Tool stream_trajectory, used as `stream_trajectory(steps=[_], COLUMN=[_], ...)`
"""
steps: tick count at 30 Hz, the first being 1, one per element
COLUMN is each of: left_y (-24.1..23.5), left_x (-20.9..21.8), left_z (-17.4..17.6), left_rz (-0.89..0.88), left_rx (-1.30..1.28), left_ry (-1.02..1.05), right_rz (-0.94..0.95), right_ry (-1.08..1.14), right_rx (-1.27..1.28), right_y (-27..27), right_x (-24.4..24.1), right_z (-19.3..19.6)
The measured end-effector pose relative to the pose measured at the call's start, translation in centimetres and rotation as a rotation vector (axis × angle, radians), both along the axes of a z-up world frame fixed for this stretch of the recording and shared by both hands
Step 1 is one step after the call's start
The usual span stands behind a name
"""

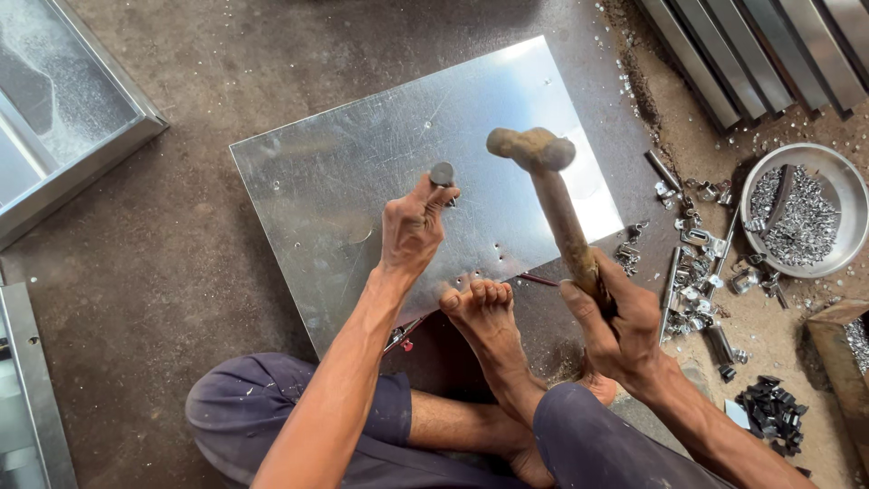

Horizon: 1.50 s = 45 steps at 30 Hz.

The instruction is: The person assembles metal components by hand, using a hammer and a metal rod to punch holes and secure latches on sheet metal plates and formed box sections.

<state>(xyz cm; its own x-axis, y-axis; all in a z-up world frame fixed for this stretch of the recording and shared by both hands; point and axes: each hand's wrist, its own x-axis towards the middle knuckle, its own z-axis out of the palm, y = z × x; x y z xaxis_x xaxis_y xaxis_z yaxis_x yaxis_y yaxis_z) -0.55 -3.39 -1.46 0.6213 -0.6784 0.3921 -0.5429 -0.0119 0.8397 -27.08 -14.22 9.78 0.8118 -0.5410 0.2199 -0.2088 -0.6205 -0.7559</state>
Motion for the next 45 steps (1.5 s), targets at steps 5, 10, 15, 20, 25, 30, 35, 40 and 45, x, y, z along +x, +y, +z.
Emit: stream_trajectory(steps=[5,10,15,20,25,30,35,40,45], left_y=[0.6,9.8,15.7,15.9,15.5,13.2,12.8,14.3,13.9], left_x=[-0.9,-7.6,-11.8,-11.0,-8.8,-7.3,-8.5,-9.2,-8.1], left_z=[4.4,9.0,5.9,5.6,5.4,5.1,6.0,5.9,3.9], left_rz=[0.185,0.096,0.053,0.264,0.340,0.366,0.302,-0.019,0.072], left_rx=[0.121,0.177,0.613,0.390,0.178,0.761,0.676,0.726,0.899], left_ry=[0.168,0.086,0.277,1.330,1.124,-0.123,0.154,0.291,0.055], right_rz=[0.030,0.033,0.007,-0.353,-0.201,-0.235,-0.340,-0.346,-0.329], right_ry=[0.295,0.513,0.930,0.463,0.093,0.383,0.381,0.477,0.560], right_rx=[0.128,-0.016,-0.294,0.358,0.960,0.197,-0.126,-0.251,-0.422], right_y=[-0.5,-2.6,-3.1,-1.5,-1.7,-4.1,-9.0,-12.1,-12.5], right_x=[-3.6,-15.9,-19.7,-6.3,1.5,-0.9,-5.0,-7.2,-7.1], right_z=[-2.7,-4.9,-7.5,-6.3,-6.7,-6.4,-7.1,-10.0,-13.2])
